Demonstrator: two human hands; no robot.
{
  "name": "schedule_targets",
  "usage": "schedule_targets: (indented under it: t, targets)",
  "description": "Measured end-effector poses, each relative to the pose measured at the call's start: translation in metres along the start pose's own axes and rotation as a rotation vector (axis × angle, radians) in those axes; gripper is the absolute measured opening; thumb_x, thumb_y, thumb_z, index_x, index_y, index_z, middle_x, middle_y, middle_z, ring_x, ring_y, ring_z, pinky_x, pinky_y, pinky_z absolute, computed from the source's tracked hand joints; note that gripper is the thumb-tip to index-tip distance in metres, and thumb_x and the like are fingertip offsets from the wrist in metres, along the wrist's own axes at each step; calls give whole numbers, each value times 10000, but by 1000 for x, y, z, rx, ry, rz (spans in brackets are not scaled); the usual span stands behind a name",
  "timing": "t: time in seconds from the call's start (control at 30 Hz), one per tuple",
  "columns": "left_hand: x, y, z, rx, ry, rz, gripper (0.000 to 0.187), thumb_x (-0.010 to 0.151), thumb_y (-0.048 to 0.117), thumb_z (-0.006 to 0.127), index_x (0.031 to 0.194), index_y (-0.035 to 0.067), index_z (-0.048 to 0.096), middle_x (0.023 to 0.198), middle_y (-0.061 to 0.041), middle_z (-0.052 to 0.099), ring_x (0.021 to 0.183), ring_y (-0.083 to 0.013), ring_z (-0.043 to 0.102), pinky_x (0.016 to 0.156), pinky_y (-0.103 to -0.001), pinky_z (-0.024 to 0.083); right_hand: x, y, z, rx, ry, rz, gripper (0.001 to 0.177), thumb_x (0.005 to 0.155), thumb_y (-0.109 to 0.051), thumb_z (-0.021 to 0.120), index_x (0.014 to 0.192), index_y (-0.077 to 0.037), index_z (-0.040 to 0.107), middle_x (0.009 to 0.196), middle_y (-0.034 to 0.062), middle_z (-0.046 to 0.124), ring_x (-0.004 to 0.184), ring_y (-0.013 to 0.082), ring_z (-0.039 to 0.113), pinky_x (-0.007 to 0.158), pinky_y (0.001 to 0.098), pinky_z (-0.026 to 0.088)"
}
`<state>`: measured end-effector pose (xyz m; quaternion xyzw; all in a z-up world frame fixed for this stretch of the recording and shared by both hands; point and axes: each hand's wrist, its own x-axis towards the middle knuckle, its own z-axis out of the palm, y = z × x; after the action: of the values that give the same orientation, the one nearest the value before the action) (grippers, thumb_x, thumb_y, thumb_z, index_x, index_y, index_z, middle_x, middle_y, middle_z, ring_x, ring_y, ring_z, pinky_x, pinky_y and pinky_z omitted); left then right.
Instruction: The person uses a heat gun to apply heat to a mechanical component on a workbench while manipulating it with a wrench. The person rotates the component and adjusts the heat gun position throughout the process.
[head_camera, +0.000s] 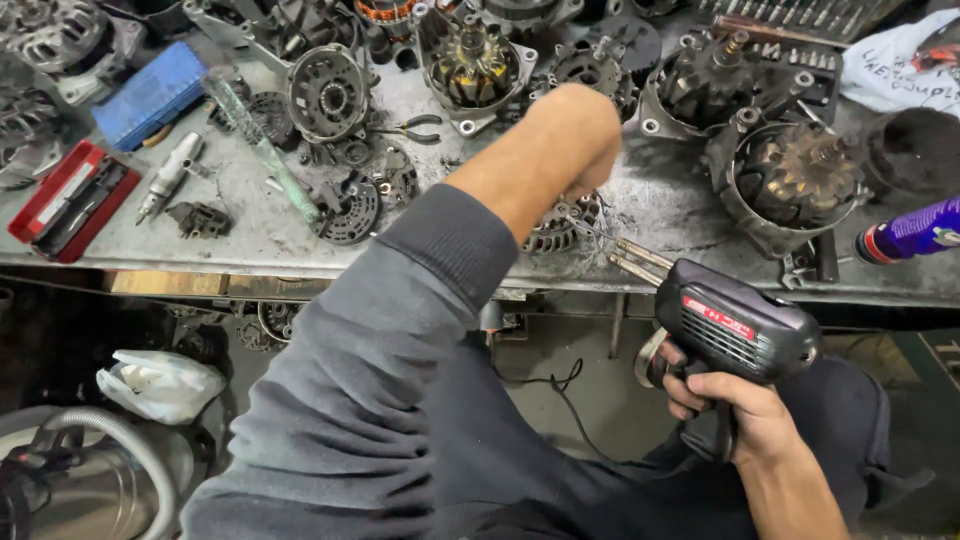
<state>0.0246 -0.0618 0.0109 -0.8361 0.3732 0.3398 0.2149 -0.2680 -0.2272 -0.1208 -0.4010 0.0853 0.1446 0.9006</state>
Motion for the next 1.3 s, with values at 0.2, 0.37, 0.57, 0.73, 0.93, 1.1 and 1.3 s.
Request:
schedule_targets:
  t: [0.2, 0.37, 0.57, 0.73, 0.93, 1.1, 1.3]
  targets:
    - [20, -8, 27, -39, 178, 28, 208, 684, 117, 764, 874, 41, 806, 838, -103, 755, 728, -308, 686, 748, -437, 588, -1, -1, 7, 17, 23, -1, 405, 735, 8, 618, 1126, 87, 551, 996, 160, 567, 622, 141, 469, 550, 305, 411]
    - [-11, -3, 48, -22, 403, 41, 185, 739, 75, 729, 910, 73, 797, 934, -138, 769, 772, -352, 733, 685, -457, 595, -2, -2, 16, 46, -21, -64, 614, 741, 16, 663, 1336, 7, 508, 1047, 151, 576, 604, 137, 460, 535, 297, 435]
    - [-35, -9, 47, -51, 430, 3, 187, 813, 111, 720, 983, 61, 776, 994, -134, 765, 800, -323, 738, 715, -439, 607, -1, -5, 22, 70, -43, -93, 678, 741, 68, 649, 1394, 0, 480, 1045, 174, 583, 616, 145, 483, 549, 293, 451]
    - [-36, -12, 50, -42, 404, 8, 190, 833, 141, 735, 996, 52, 773, 991, -137, 773, 798, -314, 749, 717, -435, 614, -1, -5, 24, 95, -50, -87, 673, 743, 71, 637, 1390, 34, 457, 1042, 190, 579, 611, 146, 481, 548, 292, 436]
    - [-27, -13, 54, -30, 384, 42, 187, 769, 80, 706, 938, 45, 777, 920, -137, 768, 755, -332, 728, 692, -443, 603, -1, -6, 25, 64, -32, -93, 679, 737, 67, 636, 1395, 14, 476, 1032, 170, 573, 614, 145, 473, 552, 287, 439]
    - [-30, -13, 53, -34, 398, 35, 163, 786, 67, 693, 927, 48, 774, 911, -129, 769, 736, -319, 725, 669, -440, 608, -1, -7, 27, 68, -41, -96, 716, 739, 74, 632, 1428, 14, 448, 1034, 175, 568, 623, 139, 478, 544, 271, 445]
    - [-29, -13, 52, -25, 393, 31, 176, 801, 115, 702, 948, 46, 770, 926, -130, 769, 751, -330, 732, 675, -450, 607, 0, -5, 23, 83, -51, -100, 681, 751, 58, 657, 1403, 1, 469, 1041, 186, 589, 611, 148, 485, 540, 287, 455]
